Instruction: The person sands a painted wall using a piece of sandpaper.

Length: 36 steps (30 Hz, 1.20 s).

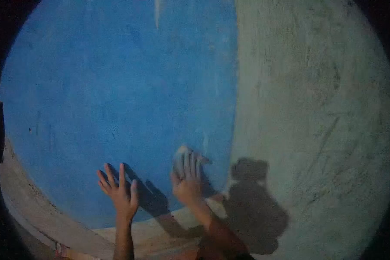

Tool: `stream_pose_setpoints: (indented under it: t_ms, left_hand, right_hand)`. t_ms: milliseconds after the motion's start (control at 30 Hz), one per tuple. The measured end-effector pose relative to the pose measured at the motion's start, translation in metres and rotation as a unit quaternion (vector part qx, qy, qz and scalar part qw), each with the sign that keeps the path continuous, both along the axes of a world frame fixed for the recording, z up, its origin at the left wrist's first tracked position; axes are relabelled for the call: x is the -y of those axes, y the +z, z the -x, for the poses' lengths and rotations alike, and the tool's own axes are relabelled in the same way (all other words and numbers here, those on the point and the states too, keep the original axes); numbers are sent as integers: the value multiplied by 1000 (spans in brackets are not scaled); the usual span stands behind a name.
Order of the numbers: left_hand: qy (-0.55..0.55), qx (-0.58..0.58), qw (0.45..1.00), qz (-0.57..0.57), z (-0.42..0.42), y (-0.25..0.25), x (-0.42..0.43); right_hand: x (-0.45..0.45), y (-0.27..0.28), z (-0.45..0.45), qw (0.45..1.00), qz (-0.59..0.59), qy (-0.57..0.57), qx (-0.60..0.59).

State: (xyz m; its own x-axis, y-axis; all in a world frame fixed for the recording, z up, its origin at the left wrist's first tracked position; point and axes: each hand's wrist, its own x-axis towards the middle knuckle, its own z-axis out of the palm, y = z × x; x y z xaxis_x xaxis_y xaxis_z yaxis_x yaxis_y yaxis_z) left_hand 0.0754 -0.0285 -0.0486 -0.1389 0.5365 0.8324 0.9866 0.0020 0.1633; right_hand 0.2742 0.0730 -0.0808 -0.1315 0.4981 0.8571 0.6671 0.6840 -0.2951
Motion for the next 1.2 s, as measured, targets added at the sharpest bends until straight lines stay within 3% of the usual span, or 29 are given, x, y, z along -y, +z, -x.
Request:
stream_pose_setpoints:
  t_ms: [33,133,233,300,367,467,567,667,767,867,967,1067,1167,1200]
  left_hand:
    - [-4,2,1000,-2,5,5,2]
    - [28,-63,997,-23,25,16,16]
    - [55,-96,992,-57,70,34,12]
    - [80,-115,987,-76,83,48,16]
    - [108,-139,980,-96,93,60,14]
    - [107,-165,973,-123,105,77,15]
    - [110,-171,968,-145,104,79,12]
    - [100,-159,971,-147,105,80,12]
    - [95,-153,971,-159,109,80,10]
    - [97,-154,971,-156,107,79,11]
    - [88,-148,972,-160,107,79,9]
    - [87,-138,974,-156,105,79,11]
    - [89,-137,976,-141,105,79,12]
    - [89,-140,976,-144,106,82,11]
  right_hand:
    - [4,-19,4,999,34,40,2]
    - [-9,70,-29,990,-13,-95,102]
    - [-41,193,-27,988,108,49,-96]
    - [-16,218,-15,997,3,70,-44]
    - [-7,193,17,962,-248,37,104]
    - [-23,208,9,930,-224,10,290]
    - [-28,265,20,965,-247,19,-92]
    - [-2,227,37,920,-290,34,260]
    - [-7,262,18,959,-124,140,214]
    - [-34,223,48,944,-279,73,157]
    - [-8,246,30,893,-261,67,361]
    - [7,287,55,966,-258,8,20]
    - [-1,250,68,871,-348,37,344]
    - [-2,263,66,860,-375,43,345]
